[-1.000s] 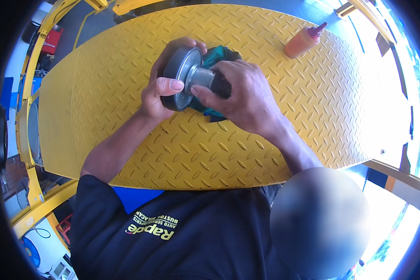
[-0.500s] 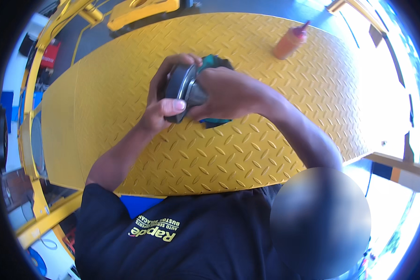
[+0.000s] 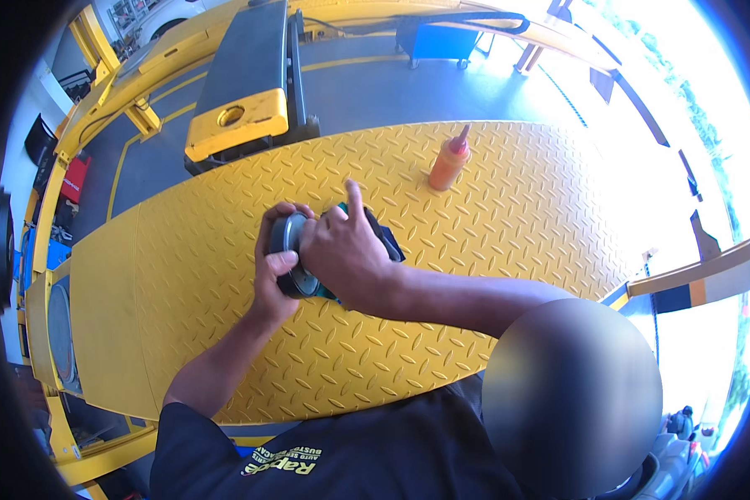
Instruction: The person holds a metal bolt with a washer and applies red thread-locking fluid from a small bottle onto the bolt threads. The person rotates the bolt to spread the fluid and then places the bolt on a yellow workbench.
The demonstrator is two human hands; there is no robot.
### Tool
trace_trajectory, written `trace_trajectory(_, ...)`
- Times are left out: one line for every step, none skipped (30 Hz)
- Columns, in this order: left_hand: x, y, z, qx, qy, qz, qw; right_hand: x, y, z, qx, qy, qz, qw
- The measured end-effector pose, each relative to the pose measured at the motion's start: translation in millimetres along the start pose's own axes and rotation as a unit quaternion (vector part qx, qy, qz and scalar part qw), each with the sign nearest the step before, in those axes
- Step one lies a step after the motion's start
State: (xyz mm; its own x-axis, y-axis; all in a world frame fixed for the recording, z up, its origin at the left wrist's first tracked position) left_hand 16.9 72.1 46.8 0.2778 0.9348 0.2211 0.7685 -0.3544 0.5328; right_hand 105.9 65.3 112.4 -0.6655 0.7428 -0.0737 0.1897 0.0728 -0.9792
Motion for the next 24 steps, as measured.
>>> trace_trajectory(-2.9, -2.0, -3.8, 0.017, 0.011, 0.014, 1.000, 9.6, -7.3, -9.4, 0.118, -0.006, 0.127, 0.985)
trace_trajectory(-3.6, -1.6, -3.4, 0.024, 0.010, 0.018, 0.999, 8.1, -0.3, -12.3, 0.234, -0.006, 0.256, 0.938)
trace_trajectory(-3.7, -0.2, -3.4, 0.032, 0.010, 0.021, 0.999, 10.5, 3.4, -16.9, 0.267, -0.005, 0.264, 0.927)
trace_trajectory(-4.3, 0.3, -3.4, 0.039, 0.010, 0.025, 0.999, 13.2, 14.5, -20.6, 0.301, -0.003, 0.272, 0.914)
trace_trajectory(-4.6, -1.2, -3.3, 0.025, 0.016, 0.014, 0.999, 17.4, 25.1, -22.0, 0.332, -0.008, 0.281, 0.901)
trace_trajectory(-2.5, -1.6, -2.1, 0.011, 0.009, 0.013, 1.000, 20.1, 19.0, -25.2, 0.230, 0.006, 0.171, 0.958)
trace_trajectory(-2.3, -5.2, 0.4, -0.006, 0.003, 0.003, 1.000, 10.9, 15.3, -12.8, 0.125, 0.012, 0.061, 0.990)
trace_trajectory(-4.5, -7.2, 3.2, -0.023, -0.008, -0.008, 1.000, -2.5, 5.2, 1.0, 0.025, 0.018, -0.053, 0.998)
trace_trajectory(-4.6, -7.8, 2.8, -0.059, -0.008, -0.018, 0.998, -7.8, 3.8, 14.1, -0.057, 0.003, -0.088, 0.995)
trace_trajectory(-3.4, -7.6, 1.8, -0.065, -0.006, -0.017, 0.998, -8.5, 2.2, 16.4, -0.072, 0.007, -0.112, 0.991)
trace_trajectory(-3.0, -8.4, 1.4, -0.071, -0.005, -0.015, 0.997, -8.6, 0.8, 17.7, -0.086, 0.010, -0.137, 0.987)
trace_trajectory(-3.1, -10.0, 1.9, -0.078, -0.003, -0.013, 0.997, -9.0, -1.1, 17.7, -0.100, 0.015, -0.161, 0.982)
trace_trajectory(-2.9, -9.5, 2.0, -0.061, -0.011, -0.005, 0.998, -6.2, 0.5, 12.2, -0.083, 0.014, -0.117, 0.990)
trace_trajectory(-5.7, -10.1, 0.4, -0.031, -0.009, -0.008, 0.999, 4.1, 5.7, 2.8, 0.018, 0.012, -0.001, 1.000)
trace_trajectory(-7.2, -7.6, -2.0, 0.000, -0.008, -0.008, 1.000, 11.2, 4.8, -5.8, 0.115, 0.012, 0.116, 0.987)
trace_trajectory(-8.6, -5.5, -4.5, 0.028, -0.005, -0.006, 1.000, 13.8, 9.9, -10.8, 0.205, 0.012, 0.232, 0.951)
trace_trajectory(-8.1, -2.9, -3.9, 0.027, -0.012, -0.003, 1.000, 16.2, 9.0, -15.6, 0.253, -0.002, 0.268, 0.930)
trace_trajectory(-7.2, -1.7, -3.8, 0.023, -0.014, -0.004, 1.000, 15.0, 9.5, -19.2, 0.262, 0.006, 0.257, 0.930)
trace_trajectory(-6.5, -2.1, -3.6, 0.020, -0.015, -0.009, 1.000, 15.2, 11.9, -21.3, 0.271, 0.010, 0.247, 0.930)
trace_trajectory(-6.0, -3.7, -3.5, 0.017, -0.015, -0.014, 1.000, 16.0, 11.4, -21.1, 0.280, 0.014, 0.236, 0.930)
trace_trajectory(-5.6, -5.9, -3.6, 0.013, -0.016, -0.016, 1.000, 12.5, 8.2, -18.5, 0.218, 0.039, 0.219, 0.950)
trace_trajectory(-5.4, -8.2, -3.7, 0.010, -0.016, -0.020, 1.000, 9.8, 2.1, -11.5, 0.151, 0.036, 0.132, 0.979)
trace_trajectory(-3.0, -7.6, -1.0, 0.002, -0.019, -0.018, 1.000, 1.3, 2.0, -4.4, 0.079, 0.039, 0.046, 0.995)
trace_trajectory(-0.6, -6.4, 0.4, -0.002, -0.018, -0.013, 1.000, -4.6, -5.5, 0.7, 0.007, 0.042, -0.040, 0.998)
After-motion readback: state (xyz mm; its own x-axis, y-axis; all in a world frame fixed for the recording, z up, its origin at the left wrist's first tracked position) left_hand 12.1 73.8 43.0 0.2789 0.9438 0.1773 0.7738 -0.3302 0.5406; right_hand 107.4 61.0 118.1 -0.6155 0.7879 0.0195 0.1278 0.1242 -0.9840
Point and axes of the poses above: each hand's wrist, its own x-axis towards the middle knuckle, its own y-axis out of the palm, z = x × y, the point moved 9 cm from there along x, towards the middle knuckle, and after that the axes turned 7 degrees about z, right-handed, at the moved point
